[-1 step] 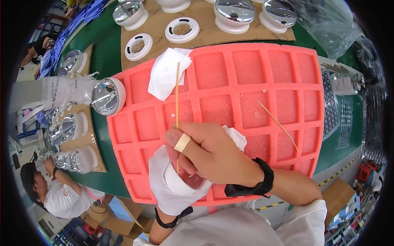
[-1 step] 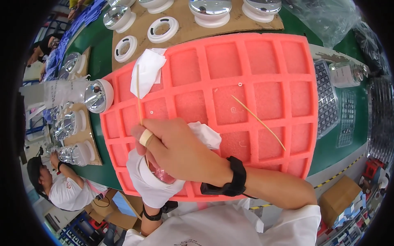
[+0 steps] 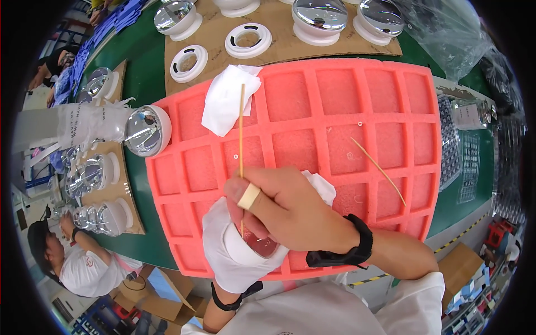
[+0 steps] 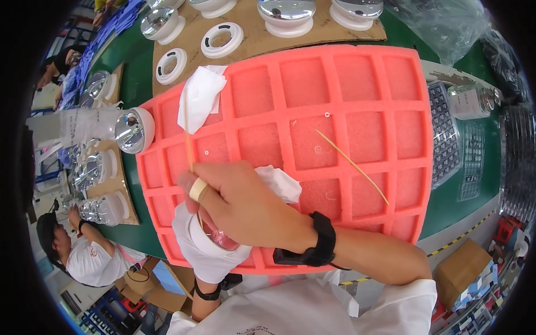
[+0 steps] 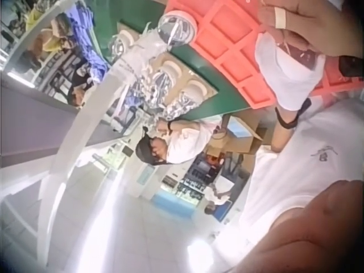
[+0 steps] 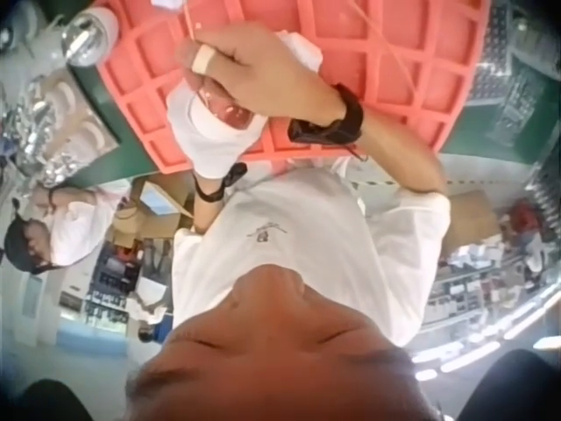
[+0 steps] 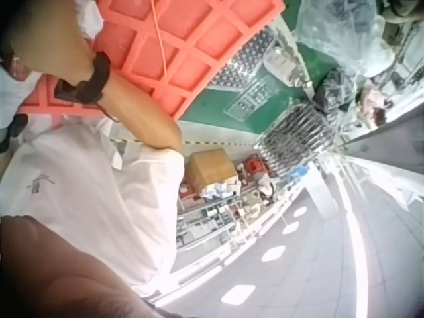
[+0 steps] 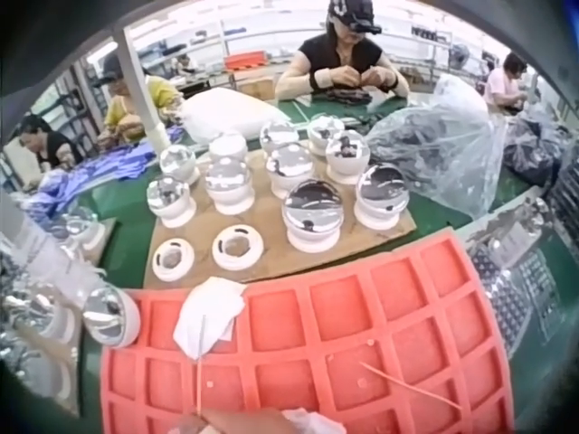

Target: The person wipes a camera dome with a cloth, applies a substance to its edge using a wooden stick, and then presses the dome onto a camera base. After wiping the assembled camera, they use the stick to clear the camera's port and place it back on the tray.

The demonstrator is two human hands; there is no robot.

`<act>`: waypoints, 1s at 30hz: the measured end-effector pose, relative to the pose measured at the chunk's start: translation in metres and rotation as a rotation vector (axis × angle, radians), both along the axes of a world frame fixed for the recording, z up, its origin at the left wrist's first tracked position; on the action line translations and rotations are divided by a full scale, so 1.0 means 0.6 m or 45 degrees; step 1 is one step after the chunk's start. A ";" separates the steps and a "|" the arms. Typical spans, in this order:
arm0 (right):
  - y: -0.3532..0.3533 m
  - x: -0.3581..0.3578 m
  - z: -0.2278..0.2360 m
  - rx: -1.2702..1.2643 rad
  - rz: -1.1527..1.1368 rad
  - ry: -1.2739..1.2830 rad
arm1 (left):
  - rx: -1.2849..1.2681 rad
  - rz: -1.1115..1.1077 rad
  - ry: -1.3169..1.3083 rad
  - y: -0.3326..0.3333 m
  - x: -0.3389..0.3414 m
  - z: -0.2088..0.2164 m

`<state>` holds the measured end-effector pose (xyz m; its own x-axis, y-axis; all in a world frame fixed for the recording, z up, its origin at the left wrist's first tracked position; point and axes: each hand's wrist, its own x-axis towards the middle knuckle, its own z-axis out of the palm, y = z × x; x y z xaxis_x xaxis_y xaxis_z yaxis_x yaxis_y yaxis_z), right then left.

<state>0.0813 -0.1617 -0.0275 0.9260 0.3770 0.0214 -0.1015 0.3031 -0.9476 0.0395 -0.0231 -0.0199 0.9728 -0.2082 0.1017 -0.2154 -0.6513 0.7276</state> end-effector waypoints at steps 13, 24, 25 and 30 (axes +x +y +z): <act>-0.008 0.002 0.005 -0.062 0.141 -0.258 | 0.017 0.148 0.055 0.019 -0.029 -0.005; -0.016 0.010 0.012 -0.071 0.298 -0.103 | 0.114 0.149 -0.043 0.028 -0.041 -0.025; -0.017 0.011 0.011 -0.103 0.292 -0.225 | 0.090 0.095 -0.039 0.030 -0.036 -0.027; -0.015 0.012 0.010 -0.232 0.292 -0.589 | 0.129 -0.016 -0.113 0.034 -0.032 -0.030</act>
<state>0.0884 -0.1708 -0.0213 0.7288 0.6040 0.3225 0.2943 0.1491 -0.9440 0.0205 -0.0027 -0.0377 0.9581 -0.2340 0.1650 -0.2847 -0.7172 0.6360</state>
